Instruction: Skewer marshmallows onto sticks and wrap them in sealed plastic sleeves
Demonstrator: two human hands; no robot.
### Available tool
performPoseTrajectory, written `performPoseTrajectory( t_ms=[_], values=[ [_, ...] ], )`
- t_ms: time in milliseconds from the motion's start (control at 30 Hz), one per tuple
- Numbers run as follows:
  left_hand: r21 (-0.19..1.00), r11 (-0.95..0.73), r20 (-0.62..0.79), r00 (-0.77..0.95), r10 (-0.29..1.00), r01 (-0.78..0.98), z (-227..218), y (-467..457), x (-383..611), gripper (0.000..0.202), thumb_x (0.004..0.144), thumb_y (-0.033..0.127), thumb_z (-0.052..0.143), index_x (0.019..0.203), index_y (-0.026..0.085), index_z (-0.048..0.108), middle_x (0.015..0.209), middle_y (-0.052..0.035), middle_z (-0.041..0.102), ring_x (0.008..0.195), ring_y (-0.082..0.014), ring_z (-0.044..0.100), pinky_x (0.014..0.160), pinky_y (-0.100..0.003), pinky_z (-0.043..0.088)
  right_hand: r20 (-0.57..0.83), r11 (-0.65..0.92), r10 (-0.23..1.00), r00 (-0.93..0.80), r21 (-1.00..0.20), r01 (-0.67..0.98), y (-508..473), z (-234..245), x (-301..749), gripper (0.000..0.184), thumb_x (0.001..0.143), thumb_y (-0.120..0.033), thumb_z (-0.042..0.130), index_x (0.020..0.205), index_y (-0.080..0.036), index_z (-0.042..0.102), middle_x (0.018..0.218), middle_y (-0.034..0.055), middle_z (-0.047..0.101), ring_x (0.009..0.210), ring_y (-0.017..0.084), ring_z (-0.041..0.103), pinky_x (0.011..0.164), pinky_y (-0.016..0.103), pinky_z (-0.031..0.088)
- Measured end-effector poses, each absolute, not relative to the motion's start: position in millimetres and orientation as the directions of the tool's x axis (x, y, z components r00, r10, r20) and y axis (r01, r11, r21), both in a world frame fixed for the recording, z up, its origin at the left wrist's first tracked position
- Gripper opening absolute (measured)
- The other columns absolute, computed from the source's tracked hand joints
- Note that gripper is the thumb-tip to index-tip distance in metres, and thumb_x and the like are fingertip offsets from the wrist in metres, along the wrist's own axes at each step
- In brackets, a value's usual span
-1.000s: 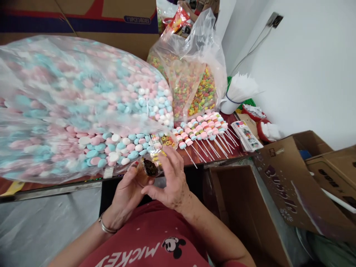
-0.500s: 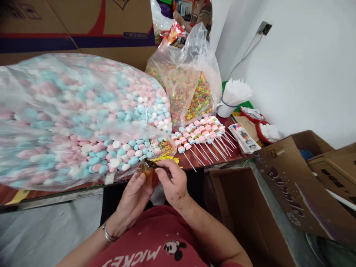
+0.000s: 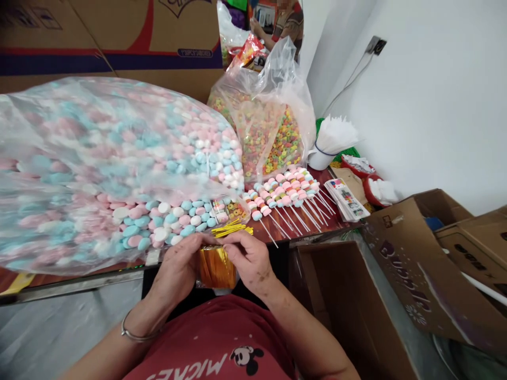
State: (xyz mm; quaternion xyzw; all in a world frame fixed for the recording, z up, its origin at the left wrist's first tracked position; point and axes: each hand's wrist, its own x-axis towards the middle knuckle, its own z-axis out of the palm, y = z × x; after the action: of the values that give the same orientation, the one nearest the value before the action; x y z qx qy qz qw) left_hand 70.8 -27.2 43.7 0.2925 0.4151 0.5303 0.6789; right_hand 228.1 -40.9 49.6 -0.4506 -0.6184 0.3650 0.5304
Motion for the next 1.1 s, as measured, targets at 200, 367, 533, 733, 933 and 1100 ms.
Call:
performPoseTrajectory(
  t_ms=[200,367,533,733,933,1100],
  values=[
    [0.853,0.282,-0.284,0.064,0.957,-0.439,45,-31,71,0.027,0.063,0.040,0.086,0.071,0.017,0.076,0.079,-0.0038,0.070,0.081,-0.0177,0.061,0.075,-0.023,0.051,0.453,0.450,0.891,-0.044,-0.862,0.236,-41,46,228,0.014,0.089,-0.012,0.056,0.090,-0.020,0.068,0.085,0.0015,0.072,0.079,0.013,0.068,0.075,0.024,0.055],
    [0.877,0.241,-0.212,0.117,0.970,-0.416,36,-34,65,0.030,0.065,0.039,0.087,0.087,0.022,0.076,0.088,-0.0027,0.073,0.083,-0.0171,0.065,0.074,-0.024,0.053,0.318,0.309,0.948,0.027,-0.935,0.171,-41,45,230,0.011,0.091,-0.022,0.057,0.089,-0.020,0.068,0.085,0.0015,0.070,0.078,0.014,0.065,0.074,0.024,0.053],
    [0.900,0.203,-0.211,0.021,0.977,-0.385,28,-33,61,0.022,0.059,0.029,0.090,0.072,0.021,0.074,0.077,0.0006,0.072,0.070,-0.0123,0.064,0.064,-0.018,0.052,0.300,0.314,0.940,-0.161,-0.947,0.074,-41,49,238,0.015,0.093,-0.026,0.060,0.100,-0.019,0.072,0.094,0.0042,0.072,0.087,0.015,0.067,0.081,0.027,0.054],
    [0.913,0.178,-0.179,0.032,0.983,-0.368,36,-35,58,0.017,0.056,0.025,0.088,0.064,0.019,0.074,0.077,-0.0036,0.075,0.075,-0.0170,0.067,0.068,-0.022,0.055,0.435,0.463,0.853,-0.288,-0.885,0.034,-43,47,248,0.019,0.095,-0.016,0.056,0.100,-0.018,0.074,0.098,0.0059,0.071,0.089,0.014,0.067,0.084,0.026,0.054],
    [0.878,0.250,-0.176,0.211,0.961,-0.408,43,-36,58,0.029,0.066,0.042,0.082,0.071,0.014,0.074,0.089,-0.0111,0.076,0.074,-0.0194,0.067,0.062,-0.024,0.055,0.515,0.583,0.804,-0.296,-0.782,0.222,-48,49,253,0.027,0.091,-0.008,0.048,0.098,-0.017,0.073,0.095,0.0070,0.067,0.086,0.014,0.065,0.081,0.026,0.054],
    [0.928,0.196,-0.126,0.228,0.965,-0.318,36,-33,65,0.021,0.070,0.022,0.084,0.070,0.016,0.064,0.087,-0.0037,0.075,0.075,-0.0120,0.065,0.068,-0.018,0.052,0.518,0.577,0.808,-0.280,-0.791,0.204,-44,52,257,0.025,0.091,-0.006,0.051,0.094,-0.018,0.072,0.093,0.0051,0.064,0.086,0.013,0.063,0.080,0.024,0.052]
  ],
)
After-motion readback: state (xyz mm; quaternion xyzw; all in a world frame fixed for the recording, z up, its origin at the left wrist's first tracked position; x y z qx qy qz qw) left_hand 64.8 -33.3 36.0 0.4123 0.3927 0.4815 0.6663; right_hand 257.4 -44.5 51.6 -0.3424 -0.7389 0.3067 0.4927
